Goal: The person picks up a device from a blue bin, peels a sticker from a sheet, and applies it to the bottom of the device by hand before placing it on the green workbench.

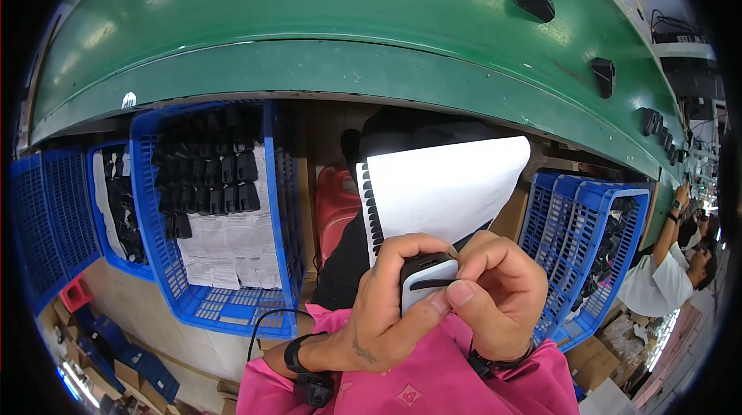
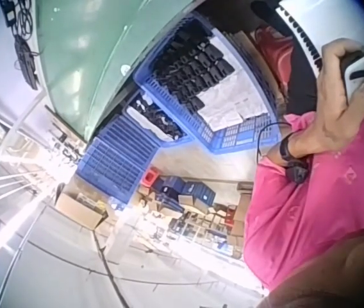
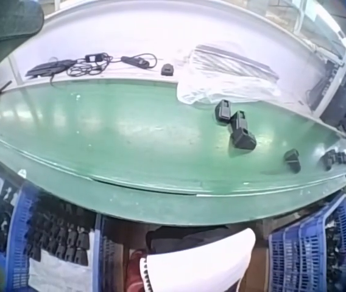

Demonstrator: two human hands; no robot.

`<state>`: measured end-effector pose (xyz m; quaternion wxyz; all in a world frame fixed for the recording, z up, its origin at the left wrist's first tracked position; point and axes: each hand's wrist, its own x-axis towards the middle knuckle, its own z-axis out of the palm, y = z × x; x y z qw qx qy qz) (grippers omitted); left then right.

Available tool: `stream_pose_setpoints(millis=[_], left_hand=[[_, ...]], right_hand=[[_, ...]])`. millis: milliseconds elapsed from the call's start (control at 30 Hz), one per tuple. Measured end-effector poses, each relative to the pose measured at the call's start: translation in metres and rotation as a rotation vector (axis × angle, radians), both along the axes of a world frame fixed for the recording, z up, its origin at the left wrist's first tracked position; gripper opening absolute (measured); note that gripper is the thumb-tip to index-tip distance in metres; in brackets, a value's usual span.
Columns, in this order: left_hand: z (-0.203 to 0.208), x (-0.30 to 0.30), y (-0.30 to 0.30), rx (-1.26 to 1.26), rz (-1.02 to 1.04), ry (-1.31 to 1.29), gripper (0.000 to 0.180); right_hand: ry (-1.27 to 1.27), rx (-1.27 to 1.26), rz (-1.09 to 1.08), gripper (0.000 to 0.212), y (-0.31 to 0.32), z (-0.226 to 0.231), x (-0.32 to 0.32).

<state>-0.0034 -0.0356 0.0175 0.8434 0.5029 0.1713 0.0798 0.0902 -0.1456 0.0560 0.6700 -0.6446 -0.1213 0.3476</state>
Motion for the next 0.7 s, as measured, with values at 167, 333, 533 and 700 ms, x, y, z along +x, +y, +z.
stream_pose_setpoints(millis=[167,333,533,700], left_hand=[[-0.0007,0.0001,0.0002,0.014,0.002,-0.008,0.041],[0.0002,0.0010,-0.0002,0.016,0.015,-0.006,0.041],[0.0006,0.0005,-0.0005,0.018,0.021,0.011,0.040],[0.0003,0.0001,0.0000,0.032,0.030,0.007,0.039]], right_hand=[[-0.004,-0.015,0.004,0.011,0.0010,0.0005,0.0003],[-0.005,-0.021,0.007,0.011,0.0016,0.0003,0.0007],[-0.042,-0.025,-0.007,0.011,0.0028,-0.0012,-0.0005],[0.016,-0.122,-0.003,0.013,0.0064,0.0066,-0.0021]])
